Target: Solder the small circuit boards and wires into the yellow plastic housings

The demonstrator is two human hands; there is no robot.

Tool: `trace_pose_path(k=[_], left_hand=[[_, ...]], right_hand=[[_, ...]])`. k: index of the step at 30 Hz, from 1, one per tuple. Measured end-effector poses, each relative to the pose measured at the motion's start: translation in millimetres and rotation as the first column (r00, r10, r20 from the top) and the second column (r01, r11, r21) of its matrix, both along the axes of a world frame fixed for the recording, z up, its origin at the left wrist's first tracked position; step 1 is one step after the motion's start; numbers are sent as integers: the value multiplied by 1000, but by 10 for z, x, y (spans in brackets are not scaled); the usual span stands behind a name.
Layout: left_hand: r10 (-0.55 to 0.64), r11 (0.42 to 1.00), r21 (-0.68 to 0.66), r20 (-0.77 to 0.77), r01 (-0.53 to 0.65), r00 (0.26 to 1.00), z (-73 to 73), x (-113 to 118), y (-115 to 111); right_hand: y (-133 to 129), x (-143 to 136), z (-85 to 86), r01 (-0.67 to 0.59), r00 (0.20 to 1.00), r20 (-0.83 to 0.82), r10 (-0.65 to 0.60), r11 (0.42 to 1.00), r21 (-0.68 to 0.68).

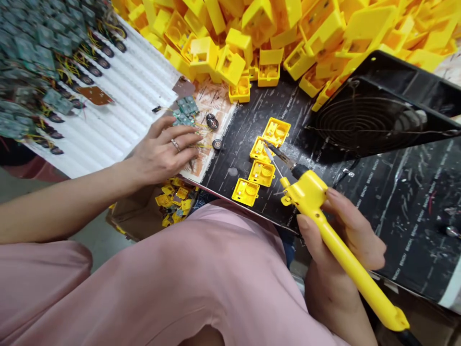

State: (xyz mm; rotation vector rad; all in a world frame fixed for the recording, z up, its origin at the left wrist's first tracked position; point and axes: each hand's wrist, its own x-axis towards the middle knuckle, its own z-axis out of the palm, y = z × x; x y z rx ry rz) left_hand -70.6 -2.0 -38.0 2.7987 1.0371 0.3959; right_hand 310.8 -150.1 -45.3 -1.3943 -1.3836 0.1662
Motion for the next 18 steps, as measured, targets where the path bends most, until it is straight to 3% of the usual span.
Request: trace_pose_path(k=[2,4,6,8,11,14,18], left_hand=[[-49,996,80,80,42,996,57,54,92],[-35,998,53,236,24,971,165,166,126],[46,989,-145,370,9,928,254,322,93],[54,939,-331,403,91,914,275,486,16],[-81,925,-332,305,185,949,202,667,-106],[-72,956,-272,128,105,989,148,759,-172],[-47,961,-269,42,57,998,204,837,-196]], right_hand=[[-3,21,-12,28,1000,-3,-28,998,56],[45,62,-53,53,999,-16,-51,981,187],[117,107,-106,75,996,-66,-58,956,283],[180,151,-151,110,987,-147,-63,934,339],[222,221,-185,158,954,-295,-52,923,350],[196,281,-177,170,916,-396,-59,953,250],[8,267,-97,174,953,-281,-110,962,212]])
